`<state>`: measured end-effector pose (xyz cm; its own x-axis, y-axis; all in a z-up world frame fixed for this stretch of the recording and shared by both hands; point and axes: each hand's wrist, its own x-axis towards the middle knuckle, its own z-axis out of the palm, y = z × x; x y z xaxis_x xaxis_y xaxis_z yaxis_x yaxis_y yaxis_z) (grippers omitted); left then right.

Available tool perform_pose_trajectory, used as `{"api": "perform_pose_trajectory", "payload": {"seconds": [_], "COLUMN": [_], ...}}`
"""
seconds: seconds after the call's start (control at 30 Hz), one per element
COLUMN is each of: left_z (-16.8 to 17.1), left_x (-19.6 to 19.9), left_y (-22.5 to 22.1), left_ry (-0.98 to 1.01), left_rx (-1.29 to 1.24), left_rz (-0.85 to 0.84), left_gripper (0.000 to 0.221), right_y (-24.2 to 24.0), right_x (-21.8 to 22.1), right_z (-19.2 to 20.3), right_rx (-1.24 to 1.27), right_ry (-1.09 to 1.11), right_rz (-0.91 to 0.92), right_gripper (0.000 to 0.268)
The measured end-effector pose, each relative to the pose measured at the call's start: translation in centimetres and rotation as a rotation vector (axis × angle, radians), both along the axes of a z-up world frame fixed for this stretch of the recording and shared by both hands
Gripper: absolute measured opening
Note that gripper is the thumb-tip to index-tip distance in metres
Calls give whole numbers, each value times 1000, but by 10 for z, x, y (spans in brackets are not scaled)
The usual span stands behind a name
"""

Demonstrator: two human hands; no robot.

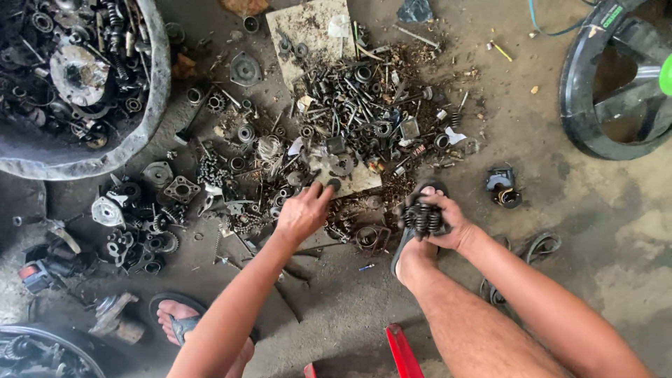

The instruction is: Sorting through a pile of miscellaneous motorcycle engine parts on the floor.

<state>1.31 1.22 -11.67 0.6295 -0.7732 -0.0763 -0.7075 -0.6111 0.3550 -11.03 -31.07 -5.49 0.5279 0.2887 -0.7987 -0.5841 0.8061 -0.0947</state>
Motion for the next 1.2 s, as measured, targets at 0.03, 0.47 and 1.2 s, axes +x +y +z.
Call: {"api": "perform_pose_trajectory", "payload": {"seconds": [0.03,0.47,1.2], "left_z": [-3,20,122], "left_x": [2,97,91], "left_y": [5,68,31], "left_ry": [1,-391,458], "left_rx": [-2,-269,-564], "left_rz": [-4,144,829], "left_gripper": [34,18,25], "right_y": [1,2,-7], "right_x": [1,12,25], "right_z": [3,13,25], "right_rx": [-2,-23,-58], "right_ry": [1,-46,-55], "right_rz": [-4,-19,13], "right_gripper": [31,30,30]}}
